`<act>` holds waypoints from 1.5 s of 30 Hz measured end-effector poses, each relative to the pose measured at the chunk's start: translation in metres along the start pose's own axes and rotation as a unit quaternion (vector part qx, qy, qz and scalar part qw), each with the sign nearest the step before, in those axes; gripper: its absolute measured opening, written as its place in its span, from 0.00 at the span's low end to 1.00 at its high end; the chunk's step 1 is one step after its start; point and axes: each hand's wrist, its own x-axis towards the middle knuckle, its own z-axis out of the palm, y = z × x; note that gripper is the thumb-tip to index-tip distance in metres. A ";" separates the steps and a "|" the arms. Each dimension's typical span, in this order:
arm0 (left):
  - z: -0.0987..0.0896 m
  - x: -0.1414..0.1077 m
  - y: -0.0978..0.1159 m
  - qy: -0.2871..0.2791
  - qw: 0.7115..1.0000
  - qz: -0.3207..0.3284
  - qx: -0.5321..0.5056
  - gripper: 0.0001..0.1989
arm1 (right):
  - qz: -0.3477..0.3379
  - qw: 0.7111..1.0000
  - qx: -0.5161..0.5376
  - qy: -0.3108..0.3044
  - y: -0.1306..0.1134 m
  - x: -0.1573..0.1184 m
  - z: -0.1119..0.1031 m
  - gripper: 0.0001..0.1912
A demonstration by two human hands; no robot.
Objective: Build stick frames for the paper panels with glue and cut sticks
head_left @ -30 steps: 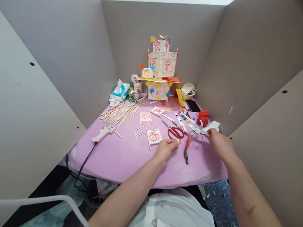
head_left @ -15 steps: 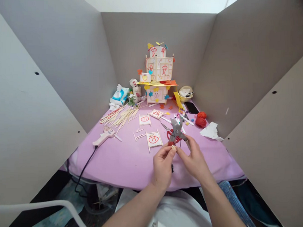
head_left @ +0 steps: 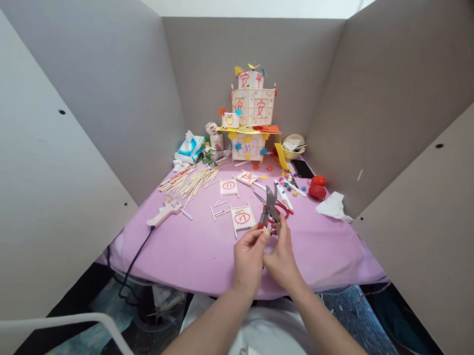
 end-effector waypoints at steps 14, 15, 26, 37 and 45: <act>-0.030 0.018 0.036 -0.017 0.987 0.098 0.124 0.07 | 0.014 0.998 0.013 -0.067 -0.004 0.019 -0.035 0.45; -0.036 0.020 0.036 -0.011 0.983 0.115 0.142 0.07 | 0.007 0.996 -0.012 -0.085 -0.006 0.016 -0.041 0.45; -0.059 0.028 0.029 0.027 0.990 0.054 0.126 0.13 | 0.004 0.981 -0.089 -0.171 -0.026 -0.018 -0.047 0.41; -0.064 0.033 0.027 0.059 0.984 0.069 0.154 0.10 | -0.011 0.964 -0.158 -0.214 -0.020 -0.026 -0.043 0.43; -0.075 0.027 0.020 0.066 0.962 0.128 0.231 0.09 | -0.010 0.947 -0.217 -0.235 -0.045 -0.029 -0.045 0.37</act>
